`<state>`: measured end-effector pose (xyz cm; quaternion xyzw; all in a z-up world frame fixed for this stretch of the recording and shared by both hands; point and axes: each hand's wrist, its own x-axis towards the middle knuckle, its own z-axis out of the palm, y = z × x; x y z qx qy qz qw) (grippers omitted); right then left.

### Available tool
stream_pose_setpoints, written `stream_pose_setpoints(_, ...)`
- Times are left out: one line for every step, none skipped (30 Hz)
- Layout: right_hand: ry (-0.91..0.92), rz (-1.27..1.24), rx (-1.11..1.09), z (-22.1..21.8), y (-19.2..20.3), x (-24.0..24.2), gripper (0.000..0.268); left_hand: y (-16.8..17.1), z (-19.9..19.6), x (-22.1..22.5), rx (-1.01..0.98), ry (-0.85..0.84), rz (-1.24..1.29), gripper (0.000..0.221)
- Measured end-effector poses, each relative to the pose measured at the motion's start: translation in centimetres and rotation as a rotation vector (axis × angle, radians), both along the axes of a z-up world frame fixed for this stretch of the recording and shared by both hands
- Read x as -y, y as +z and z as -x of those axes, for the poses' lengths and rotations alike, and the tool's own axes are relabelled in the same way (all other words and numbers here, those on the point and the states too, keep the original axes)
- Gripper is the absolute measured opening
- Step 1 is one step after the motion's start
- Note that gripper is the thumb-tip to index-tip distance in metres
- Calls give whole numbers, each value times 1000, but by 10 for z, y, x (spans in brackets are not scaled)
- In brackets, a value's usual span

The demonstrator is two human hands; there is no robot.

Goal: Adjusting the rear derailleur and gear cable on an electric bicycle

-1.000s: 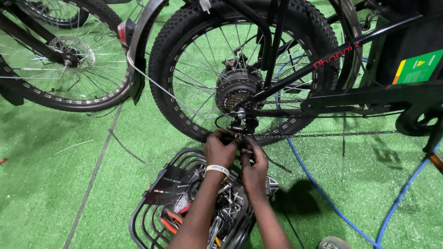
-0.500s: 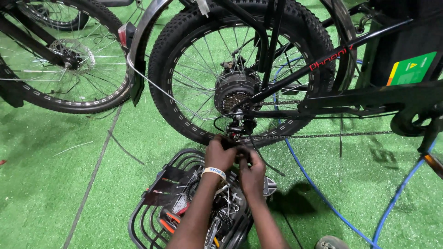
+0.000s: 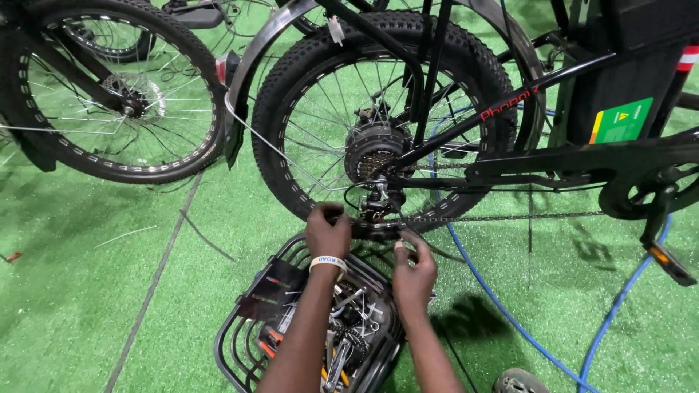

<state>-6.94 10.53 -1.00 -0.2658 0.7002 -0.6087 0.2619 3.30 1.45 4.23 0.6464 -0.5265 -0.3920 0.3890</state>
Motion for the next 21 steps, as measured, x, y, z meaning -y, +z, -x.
stream_pose_setpoints(22,-34,4,1,-1,-1,28,1,-3,1,-16,20,-37,26)
stream_pose_setpoints(23,-31,2,4,-8,5,28,-2,-2,3,-17,22,-33,26)
stream_pose_setpoints(85,-104,72,8,-15,10,37,-5,-1,5,-83,-16,-65,33)
stream_pose_setpoints(146,-177,142,11,-23,16,48,-9,0,7,-149,-54,-96,40)
stream_pose_setpoints(146,-174,135,9,-11,21,48,-11,2,9,-156,-54,-92,40)
stream_pose_setpoints(222,-204,107,7,1,25,56,-13,3,10,-150,-28,-120,38)
stream_pose_setpoints(294,-240,80,5,12,27,66,-16,5,10,-144,-5,-152,35)
stream_pose_setpoints(291,-242,74,8,9,30,66,-20,3,13,-151,-7,-153,35)
stream_pose_setpoints(293,-264,20,12,6,32,67,-24,2,16,-130,8,-165,28)
stream_pose_setpoints(294,-287,-34,17,2,35,69,-28,2,20,-110,22,-178,21)
stream_pose_setpoints(288,-285,-38,13,15,30,69,-30,4,19,-114,16,-175,21)
stream_pose_setpoints(238,-276,-88,10,27,26,65,-32,6,19,-125,28,-181,23)
stream_pose_setpoints(191,-265,-134,4,38,23,62,-34,5,20,-133,44,-186,25)
stream_pose_setpoints(189,-261,-135,7,28,29,62,-45,8,28,-134,42,-182,25)
stream_pose_setpoints(173,-253,-150,10,18,35,60,-56,11,35,-178,83,-160,22)
stream_pose_setpoints(157,-244,-166,14,7,40,59,-68,15,42,-221,124,-137,21)
stream_pose_setpoints(154,-242,-166,15,6,44,59,-74,15,45,-222,121,-136,21)
stream_pose_setpoints(91,-188,-114,17,4,48,51,-79,16,50,-252,142,-109,20)
stream_pose_setpoints(27,-136,-63,20,3,51,44,-85,18,53,-284,161,-84,19)
stream_pose_setpoints(22,-137,-64,29,-11,60,44,-69,18,44,-285,156,-85,19)
stream_pose_setpoints(-22,-63,92,38,-24,69,34,-54,18,34,-209,144,-64,19)
